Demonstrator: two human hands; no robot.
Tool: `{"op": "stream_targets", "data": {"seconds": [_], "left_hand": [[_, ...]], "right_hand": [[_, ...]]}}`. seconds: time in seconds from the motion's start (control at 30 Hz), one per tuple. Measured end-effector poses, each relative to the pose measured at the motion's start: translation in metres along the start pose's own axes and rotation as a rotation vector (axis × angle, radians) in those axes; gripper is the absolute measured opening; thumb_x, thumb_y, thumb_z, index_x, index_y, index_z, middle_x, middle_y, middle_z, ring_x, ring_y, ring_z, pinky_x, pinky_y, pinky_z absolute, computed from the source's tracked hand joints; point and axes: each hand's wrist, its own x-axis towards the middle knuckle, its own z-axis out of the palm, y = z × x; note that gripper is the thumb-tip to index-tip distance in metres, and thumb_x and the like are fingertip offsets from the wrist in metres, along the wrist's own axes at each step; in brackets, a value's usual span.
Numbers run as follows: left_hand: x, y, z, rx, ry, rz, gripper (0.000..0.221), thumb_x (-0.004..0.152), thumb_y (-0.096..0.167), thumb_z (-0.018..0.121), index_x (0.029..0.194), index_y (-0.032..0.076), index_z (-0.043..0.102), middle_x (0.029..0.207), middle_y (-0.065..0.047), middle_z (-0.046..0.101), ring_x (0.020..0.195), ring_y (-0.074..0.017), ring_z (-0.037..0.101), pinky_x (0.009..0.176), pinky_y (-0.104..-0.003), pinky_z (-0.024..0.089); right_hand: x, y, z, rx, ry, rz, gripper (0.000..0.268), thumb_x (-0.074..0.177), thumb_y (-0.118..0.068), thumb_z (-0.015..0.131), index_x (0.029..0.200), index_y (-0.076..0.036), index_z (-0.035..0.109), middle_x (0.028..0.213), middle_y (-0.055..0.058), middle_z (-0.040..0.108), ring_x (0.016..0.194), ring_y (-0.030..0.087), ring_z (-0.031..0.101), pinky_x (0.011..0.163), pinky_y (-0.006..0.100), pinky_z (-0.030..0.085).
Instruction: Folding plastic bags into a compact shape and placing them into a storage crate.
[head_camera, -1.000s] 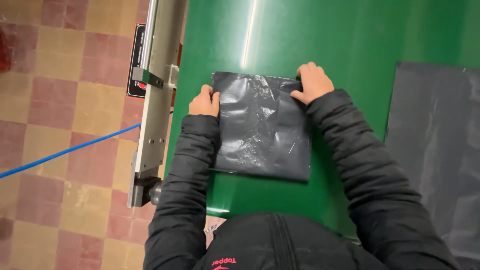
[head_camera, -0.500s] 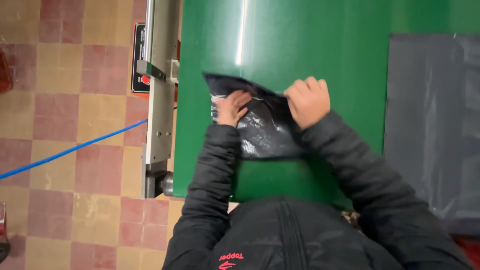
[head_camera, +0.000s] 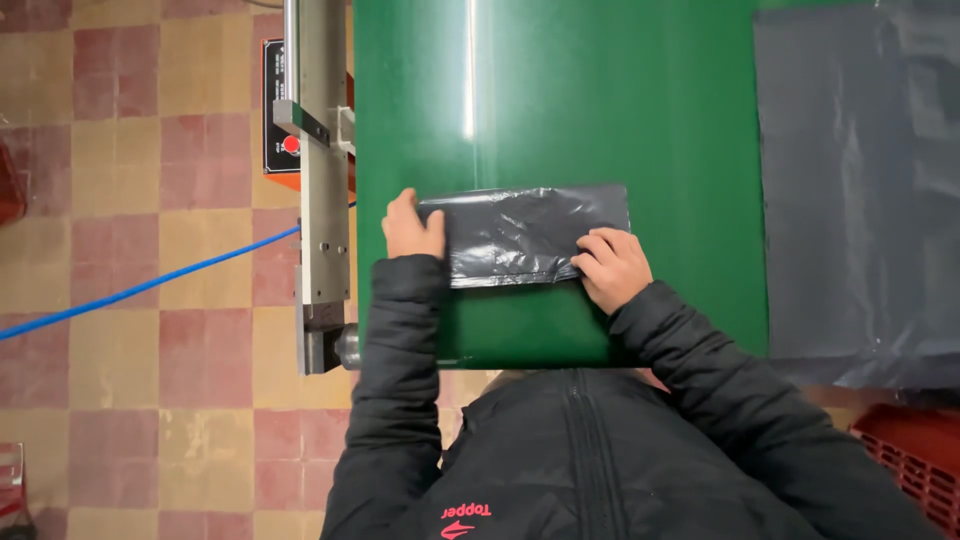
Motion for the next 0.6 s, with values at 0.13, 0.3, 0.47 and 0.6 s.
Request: {"op": "stream_targets", "data": {"seconds": [0.13,0.3,0.47,0.6], "left_hand": [[-0.051,0.073,0.061,0.889,0.159,0.590,0.057,0.088,0.027,0.068,0.139,0.005,0.055,0.149,-0.016,0.054,0.146,-0.0348,0.043,0.121,-0.055,0.030],[-0.052,0.041,0.107,0.889,-0.138,0.923,0.076,0.092,0.040,0.063,0.156,0.006,0.041,0.165,-0.017,0.030,0.156,-0.0381,0.018,0.120,-0.066,0.016],[-0.026,0.038,0.079,0.947,-0.182,0.670,0.089,0.088,0.050,0.065,0.156,0.001,0.035,0.167,-0.018,0.027,0.158,-0.0349,0.017,0.122,-0.063,0.014],[-0.043,0.057,-0.009,0.828,-0.348,0.727,0.106,0.081,0.059,0.070,0.153,-0.008,0.030,0.165,-0.024,0.021,0.155,-0.0382,0.013,0.121,-0.061,0.016]], "right_hand": [[0.036,-0.025,-0.019,0.099,-0.082,0.033,0.036,0.069,-0.026,0.080,0.095,-0.003,0.068,0.119,0.018,0.063,0.122,0.041,0.055,0.100,0.053,0.044],[0.064,-0.026,0.092,0.309,-0.006,0.208,0.082,0.100,-0.038,0.069,0.161,0.006,0.038,0.165,0.027,0.040,0.158,0.043,0.033,0.130,0.053,0.027],[0.043,0.031,0.094,-0.013,-0.247,0.297,0.098,0.085,-0.055,0.068,0.152,0.007,0.035,0.159,0.028,0.034,0.151,0.044,0.025,0.122,0.056,0.017],[0.012,0.062,0.060,-0.169,-0.123,0.357,0.091,0.090,-0.052,0.068,0.152,0.008,0.040,0.159,0.029,0.036,0.150,0.046,0.028,0.122,0.057,0.019]]}}
